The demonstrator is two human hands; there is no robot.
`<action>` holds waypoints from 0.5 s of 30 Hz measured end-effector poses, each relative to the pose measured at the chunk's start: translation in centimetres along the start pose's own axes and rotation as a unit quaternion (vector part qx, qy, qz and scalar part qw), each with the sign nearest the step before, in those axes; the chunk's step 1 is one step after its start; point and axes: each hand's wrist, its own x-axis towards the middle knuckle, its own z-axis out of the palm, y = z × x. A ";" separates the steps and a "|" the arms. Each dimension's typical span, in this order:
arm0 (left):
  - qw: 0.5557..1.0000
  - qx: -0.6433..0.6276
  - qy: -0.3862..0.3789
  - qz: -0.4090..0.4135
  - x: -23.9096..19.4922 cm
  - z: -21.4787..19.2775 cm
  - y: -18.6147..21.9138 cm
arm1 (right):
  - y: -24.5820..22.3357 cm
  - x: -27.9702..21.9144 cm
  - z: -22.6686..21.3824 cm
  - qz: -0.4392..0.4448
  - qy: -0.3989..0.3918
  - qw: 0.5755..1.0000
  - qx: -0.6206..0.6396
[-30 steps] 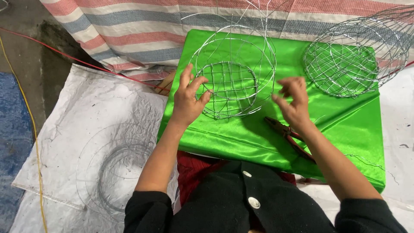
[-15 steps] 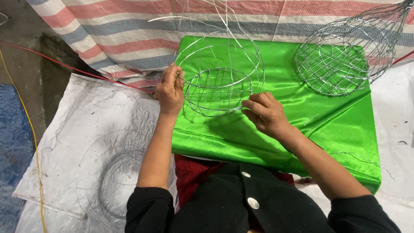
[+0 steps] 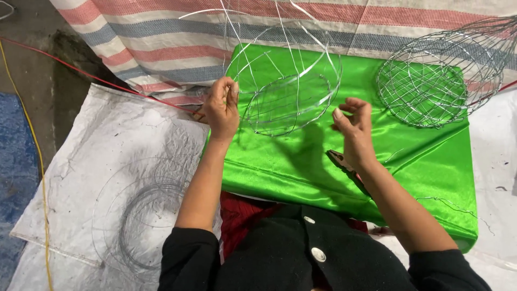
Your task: The person is manually assembling a wire mesh structure, likely a basket or frame, by joining wire segments and trimming them with pliers.
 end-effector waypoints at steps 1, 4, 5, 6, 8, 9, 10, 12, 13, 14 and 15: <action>1.000 -0.001 0.001 0.001 0.0 0.3 0.2 | -0.7 0.0 0.9 -0.002 0.001 1.000 0.000; 0.999 -0.051 0.008 -0.009 0.2 1.1 0.9 | -1.9 0.3 2.4 0.095 -0.037 0.990 0.094; 0.999 -0.041 0.013 -0.012 0.2 1.2 1.3 | -1.8 0.7 2.5 0.074 -0.038 0.992 0.093; 0.999 -0.030 0.018 -0.015 0.2 1.3 1.6 | -1.6 1.0 2.5 0.053 -0.040 0.994 0.092; 1.000 -0.022 0.014 -0.004 0.1 1.4 1.3 | -0.9 2.1 2.4 0.047 -0.026 0.993 0.104; 1.000 -0.015 0.007 0.004 -0.2 1.5 1.2 | -0.4 2.4 2.3 0.045 -0.009 0.992 0.116; 1.000 -0.015 0.006 0.003 -0.3 1.4 1.2 | 0.5 2.7 2.0 0.046 -0.009 0.992 0.116; 1.000 -0.026 -0.001 -0.002 -0.1 1.4 1.1 | 2.1 3.5 1.4 0.010 0.003 0.995 0.099; 1.000 -0.026 -0.001 -0.003 0.0 1.3 1.1 | 2.6 3.8 1.0 0.011 0.003 0.995 0.099; 1.000 -0.026 -0.002 -0.004 0.1 1.1 1.0 | 3.1 4.0 0.6 -0.020 -0.008 0.999 0.043; 1.000 -0.027 -0.003 -0.005 0.2 1.0 1.0 | 3.7 4.4 0.1 -0.051 -0.020 0.998 -0.014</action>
